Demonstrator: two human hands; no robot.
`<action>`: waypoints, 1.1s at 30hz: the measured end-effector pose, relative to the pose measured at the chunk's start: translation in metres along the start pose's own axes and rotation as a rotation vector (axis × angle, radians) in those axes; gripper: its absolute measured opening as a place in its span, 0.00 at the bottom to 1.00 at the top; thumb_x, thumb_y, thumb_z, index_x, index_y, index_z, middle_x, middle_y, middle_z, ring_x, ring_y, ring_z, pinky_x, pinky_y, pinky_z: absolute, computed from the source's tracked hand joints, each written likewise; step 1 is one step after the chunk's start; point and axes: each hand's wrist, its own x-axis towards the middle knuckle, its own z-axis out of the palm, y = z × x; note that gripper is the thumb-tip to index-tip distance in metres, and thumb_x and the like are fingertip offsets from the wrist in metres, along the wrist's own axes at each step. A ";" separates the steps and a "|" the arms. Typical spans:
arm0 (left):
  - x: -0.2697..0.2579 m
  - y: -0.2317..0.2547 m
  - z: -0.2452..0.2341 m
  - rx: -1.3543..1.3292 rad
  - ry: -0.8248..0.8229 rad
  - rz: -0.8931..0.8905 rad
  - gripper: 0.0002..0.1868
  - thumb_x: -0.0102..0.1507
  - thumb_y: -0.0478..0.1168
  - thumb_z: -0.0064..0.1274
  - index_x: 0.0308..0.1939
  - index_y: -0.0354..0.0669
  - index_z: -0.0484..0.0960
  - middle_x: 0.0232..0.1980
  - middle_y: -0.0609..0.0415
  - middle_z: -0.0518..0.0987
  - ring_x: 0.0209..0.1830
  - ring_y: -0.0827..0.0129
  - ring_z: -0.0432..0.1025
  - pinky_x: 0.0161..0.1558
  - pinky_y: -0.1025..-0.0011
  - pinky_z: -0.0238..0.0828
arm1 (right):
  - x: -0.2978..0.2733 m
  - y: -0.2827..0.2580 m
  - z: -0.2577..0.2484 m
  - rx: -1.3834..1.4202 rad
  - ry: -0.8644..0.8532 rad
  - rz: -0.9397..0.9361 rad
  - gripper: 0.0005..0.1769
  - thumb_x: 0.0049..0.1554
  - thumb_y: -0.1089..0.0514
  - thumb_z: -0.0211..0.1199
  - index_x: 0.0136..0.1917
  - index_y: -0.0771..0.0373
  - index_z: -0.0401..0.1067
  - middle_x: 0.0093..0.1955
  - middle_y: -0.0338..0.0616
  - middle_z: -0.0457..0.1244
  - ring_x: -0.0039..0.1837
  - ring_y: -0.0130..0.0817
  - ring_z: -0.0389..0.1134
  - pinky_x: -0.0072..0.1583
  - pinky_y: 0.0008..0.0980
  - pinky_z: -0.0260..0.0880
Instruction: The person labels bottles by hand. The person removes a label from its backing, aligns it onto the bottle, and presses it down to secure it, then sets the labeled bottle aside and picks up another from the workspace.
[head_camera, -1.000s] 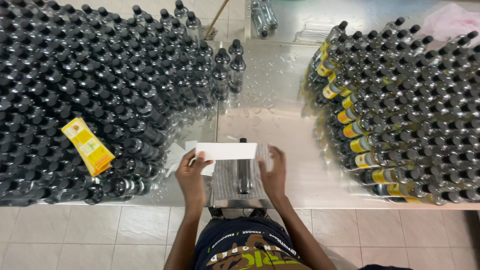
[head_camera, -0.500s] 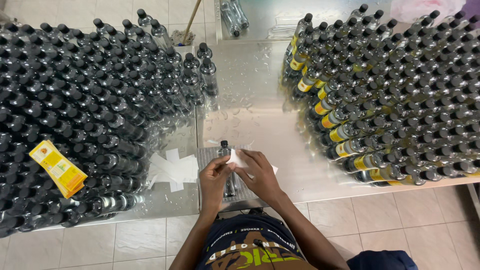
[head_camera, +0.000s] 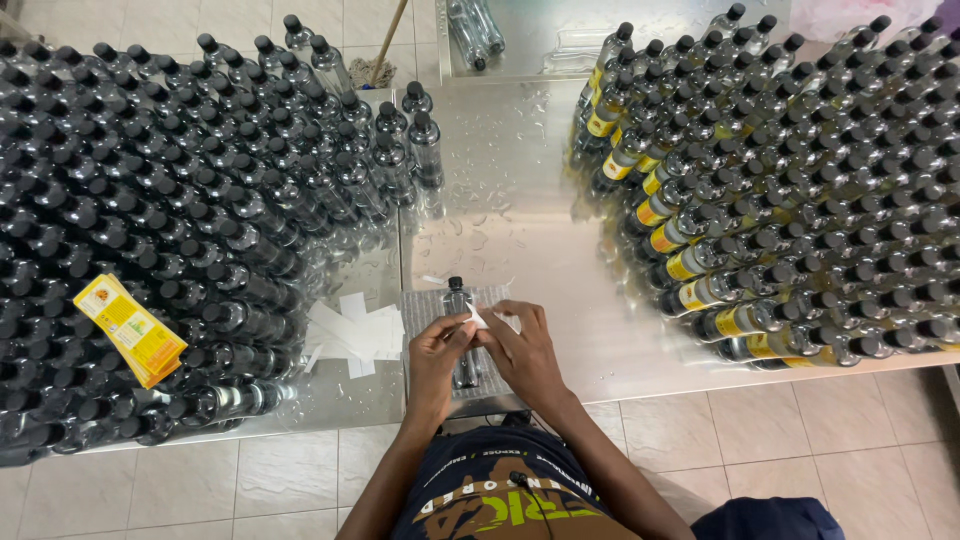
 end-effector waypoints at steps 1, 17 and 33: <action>-0.003 0.004 0.002 0.001 -0.001 -0.001 0.14 0.68 0.34 0.65 0.56 0.29 0.88 0.41 0.43 0.88 0.44 0.62 0.83 0.51 0.58 0.83 | -0.003 0.003 0.003 -0.001 0.001 0.002 0.17 0.66 0.52 0.68 0.66 0.56 0.82 0.60 0.45 0.68 0.63 0.47 0.72 0.65 0.43 0.75; 0.000 0.003 -0.026 -0.010 0.189 -0.057 0.13 0.72 0.34 0.59 0.59 0.34 0.84 0.52 0.45 0.82 0.51 0.58 0.81 0.57 0.57 0.83 | -0.044 0.007 0.004 0.385 0.067 0.648 0.11 0.68 0.54 0.68 0.46 0.61 0.82 0.39 0.49 0.74 0.46 0.42 0.78 0.59 0.44 0.77; -0.013 0.024 -0.024 0.291 -0.066 0.113 0.18 0.70 0.43 0.64 0.63 0.44 0.91 0.47 0.48 0.86 0.49 0.71 0.78 0.54 0.65 0.77 | 0.020 -0.024 -0.034 0.590 -0.233 0.620 0.16 0.65 0.54 0.71 0.62 0.65 0.84 0.52 0.57 0.76 0.57 0.47 0.79 0.63 0.49 0.80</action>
